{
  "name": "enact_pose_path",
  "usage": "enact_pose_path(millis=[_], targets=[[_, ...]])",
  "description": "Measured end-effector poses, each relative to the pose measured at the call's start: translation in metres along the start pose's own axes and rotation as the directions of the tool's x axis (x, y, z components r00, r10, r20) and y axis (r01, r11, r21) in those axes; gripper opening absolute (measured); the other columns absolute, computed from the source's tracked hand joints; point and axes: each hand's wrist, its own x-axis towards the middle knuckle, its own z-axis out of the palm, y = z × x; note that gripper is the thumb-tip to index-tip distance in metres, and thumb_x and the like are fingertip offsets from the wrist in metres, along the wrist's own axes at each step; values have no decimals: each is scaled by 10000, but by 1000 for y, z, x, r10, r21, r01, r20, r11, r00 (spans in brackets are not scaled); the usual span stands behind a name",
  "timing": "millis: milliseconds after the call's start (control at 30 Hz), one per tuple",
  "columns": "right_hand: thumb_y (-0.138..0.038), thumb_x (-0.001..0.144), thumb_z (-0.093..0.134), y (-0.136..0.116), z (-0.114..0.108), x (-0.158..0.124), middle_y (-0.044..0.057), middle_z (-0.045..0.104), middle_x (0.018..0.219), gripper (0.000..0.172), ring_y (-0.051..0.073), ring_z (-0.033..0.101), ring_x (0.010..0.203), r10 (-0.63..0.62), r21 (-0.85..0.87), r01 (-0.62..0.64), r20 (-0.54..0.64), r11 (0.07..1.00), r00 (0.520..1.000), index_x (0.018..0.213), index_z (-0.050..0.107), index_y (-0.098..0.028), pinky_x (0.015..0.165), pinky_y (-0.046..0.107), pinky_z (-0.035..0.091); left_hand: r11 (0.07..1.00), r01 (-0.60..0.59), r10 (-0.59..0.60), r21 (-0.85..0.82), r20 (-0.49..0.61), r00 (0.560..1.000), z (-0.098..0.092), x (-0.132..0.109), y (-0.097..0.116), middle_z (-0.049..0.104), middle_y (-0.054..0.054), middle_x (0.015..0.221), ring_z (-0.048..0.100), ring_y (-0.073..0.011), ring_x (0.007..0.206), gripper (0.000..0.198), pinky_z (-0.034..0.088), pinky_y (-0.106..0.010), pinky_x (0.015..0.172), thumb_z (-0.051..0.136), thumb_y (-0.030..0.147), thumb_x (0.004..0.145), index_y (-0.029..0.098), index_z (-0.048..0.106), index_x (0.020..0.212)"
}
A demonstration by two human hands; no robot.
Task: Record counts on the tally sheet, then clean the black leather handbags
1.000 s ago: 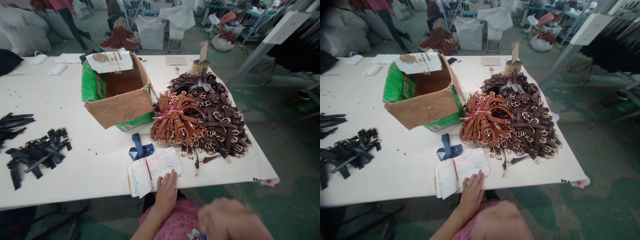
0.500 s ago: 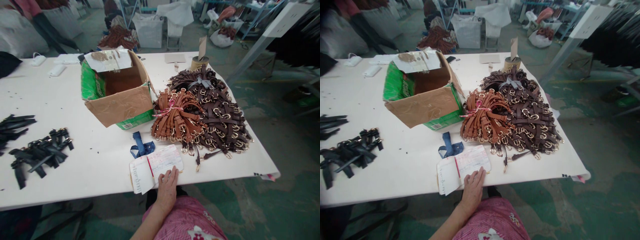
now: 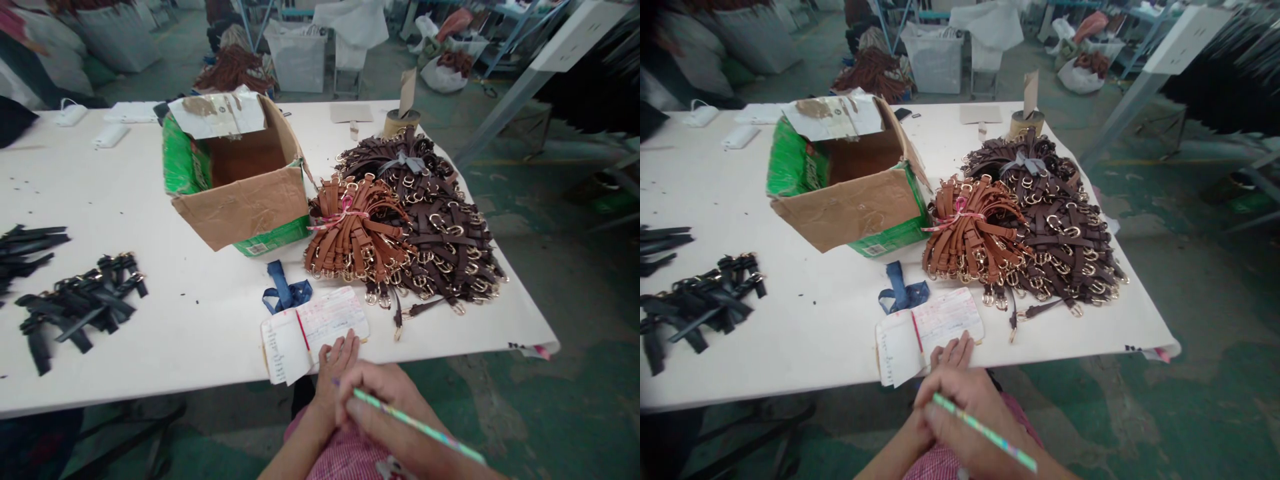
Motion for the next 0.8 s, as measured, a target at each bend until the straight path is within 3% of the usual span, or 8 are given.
enact_pose_path(millis=[33,100,167,267,367,467,633,800], targets=[[-323,882,475,26,-1,8,-13,627,739,161,104,565,637,48,12,-47,-93,999,994,845,601,-230,547,210,457,1000,4,-4,-9,-4,1000,1,-1,0,385,0,1399,358,-224,1207,467,307,-435,922,372,264,885,230,303,1345],[-294,887,467,76,-2,21,4,628,747,189,113,560,646,5,-44,-18,-277,999,961,915,632,-206,617,233,476,1000,11,-11,-26,16,1000,-1,-2,0,468,4,1334,356,-214,1215,433,298,-437,954,396,260,879,250,363,1311],[-307,874,486,115,-2,30,43,622,840,223,151,571,798,-51,-98,16,-372,995,927,972,645,-184,730,276,475,999,0,2,-46,37,999,-7,-1,1,522,-2,1275,355,-209,1217,424,299,-440,963,426,244,865,242,395,1288],[-322,891,443,151,1,41,59,600,840,263,167,557,821,-119,-169,46,-459,985,881,953,649,-171,758,308,459,996,-7,15,-91,82,997,-18,2,-2,507,-17,1294,338,-218,1235,460,311,-445,969,436,243,858,213,360,1310],[-315,910,406,171,4,48,49,594,797,272,150,556,763,-136,-207,28,-529,978,838,894,622,-149,737,317,458,994,-17,30,-110,118,993,-27,1,-6,407,-20,1384,289,-203,1281,495,304,-420,1005,415,207,854,201,314,1338],[-327,914,417,185,5,50,17,575,728,262,124,550,666,-124,-223,2,-535,975,836,884,589,-132,662,297,462,996,-54,65,-76,143,988,-31,-7,-10,316,-43,1436,264,-205,1305,583,284,-383,1043,408,96,790,156,282,1356],[-318,899,454,191,7,47,-15,548,664,215,106,527,596,-145,-287,-13,-523,958,840,853,553,-132,594,263,448,998,17,-21,53,86,996,-32,-23,-15,370,-63,1405,344,-224,1265,613,305,-386,1033,394,65,735,141,324,1339],[-278,856,524,188,10,49,-19,531,680,165,100,505,607,-222,-397,4,-504,918,834,773,529,-135,604,258,436,994,22,-30,104,76,997,-32,-25,-18,398,-73,1387,358,-222,1255,521,317,-387,1021,426,200,804,137,361,1317]])
